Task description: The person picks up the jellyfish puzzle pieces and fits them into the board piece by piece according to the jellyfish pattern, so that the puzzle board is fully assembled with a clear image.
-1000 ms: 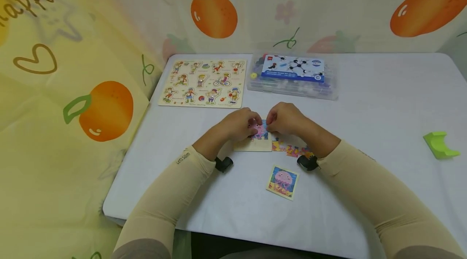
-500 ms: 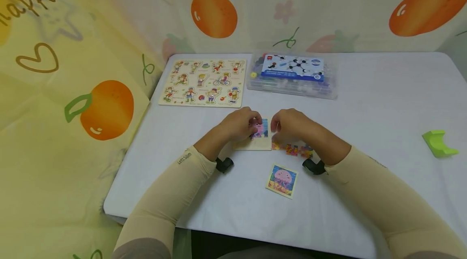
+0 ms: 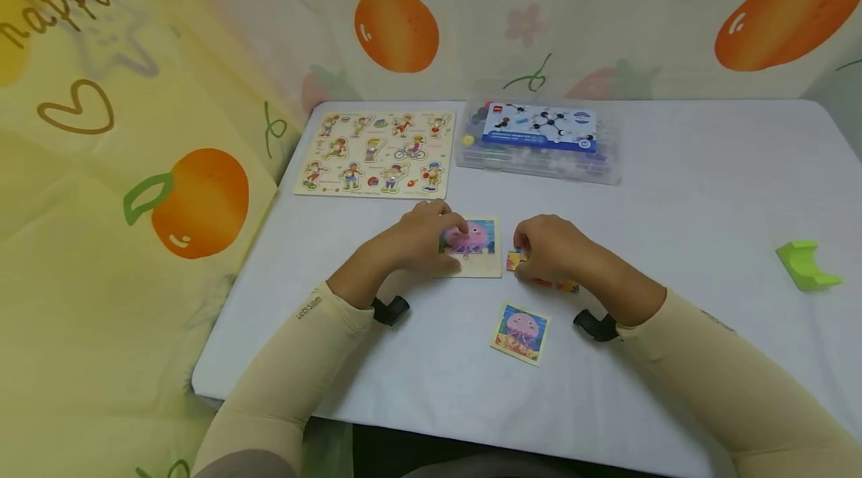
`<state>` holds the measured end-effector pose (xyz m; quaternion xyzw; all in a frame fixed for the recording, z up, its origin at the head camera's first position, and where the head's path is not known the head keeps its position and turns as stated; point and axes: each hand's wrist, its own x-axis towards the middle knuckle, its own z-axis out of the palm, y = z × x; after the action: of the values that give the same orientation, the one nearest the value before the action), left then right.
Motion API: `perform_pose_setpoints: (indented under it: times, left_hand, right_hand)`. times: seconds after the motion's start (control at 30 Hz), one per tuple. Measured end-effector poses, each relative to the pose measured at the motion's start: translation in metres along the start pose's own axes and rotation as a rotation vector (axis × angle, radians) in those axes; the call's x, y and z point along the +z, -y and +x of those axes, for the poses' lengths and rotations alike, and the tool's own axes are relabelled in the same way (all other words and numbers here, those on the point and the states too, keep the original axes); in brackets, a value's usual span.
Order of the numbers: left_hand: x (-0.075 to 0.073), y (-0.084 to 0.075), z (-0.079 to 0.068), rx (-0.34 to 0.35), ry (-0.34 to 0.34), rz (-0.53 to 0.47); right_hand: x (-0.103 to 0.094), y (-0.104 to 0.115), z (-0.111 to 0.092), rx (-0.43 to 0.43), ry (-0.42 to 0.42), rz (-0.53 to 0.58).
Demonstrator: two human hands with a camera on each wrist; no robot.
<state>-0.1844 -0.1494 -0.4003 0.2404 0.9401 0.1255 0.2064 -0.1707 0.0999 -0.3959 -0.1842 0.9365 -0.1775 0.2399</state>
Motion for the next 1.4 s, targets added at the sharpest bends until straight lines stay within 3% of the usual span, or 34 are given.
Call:
perform_pose_setpoints:
  times: [0.2,0.43,0.57,0.8,0.97,1.2,1.4]
  left_hand:
    - [-0.002,0.014,-0.016,-0.036,0.01,-0.002]
    - [0.001,0.021,-0.017,-0.036,-0.006,-0.036]
    - [0.001,0.022,-0.017,-0.025,0.01,-0.066]
    - [-0.003,0.027,-0.018,0.008,0.043,-0.089]
    - [0.003,0.029,-0.013,0.013,-0.023,-0.101]
    - [0.001,0.025,-0.011,-0.018,-0.048,-0.114]
    - [-0.001,0.02,-0.01,-0.051,-0.034,-0.114]
  right_hand:
    - [0.003,0.016,0.003,-0.096,-0.037,0.039]
    - [0.018,0.05,0.024,-0.3,-0.084,-0.006]
    - [0.026,0.061,0.035,-0.373,-0.1,-0.006]
    - [0.033,0.065,0.043,-0.418,-0.142,0.002]
    - [0.035,0.065,0.043,-0.451,-0.184,-0.035]
    - [0.028,0.064,0.037,-0.409,-0.128,-0.063]
    - [0.029,0.063,0.025,-0.402,-0.035,-0.318]
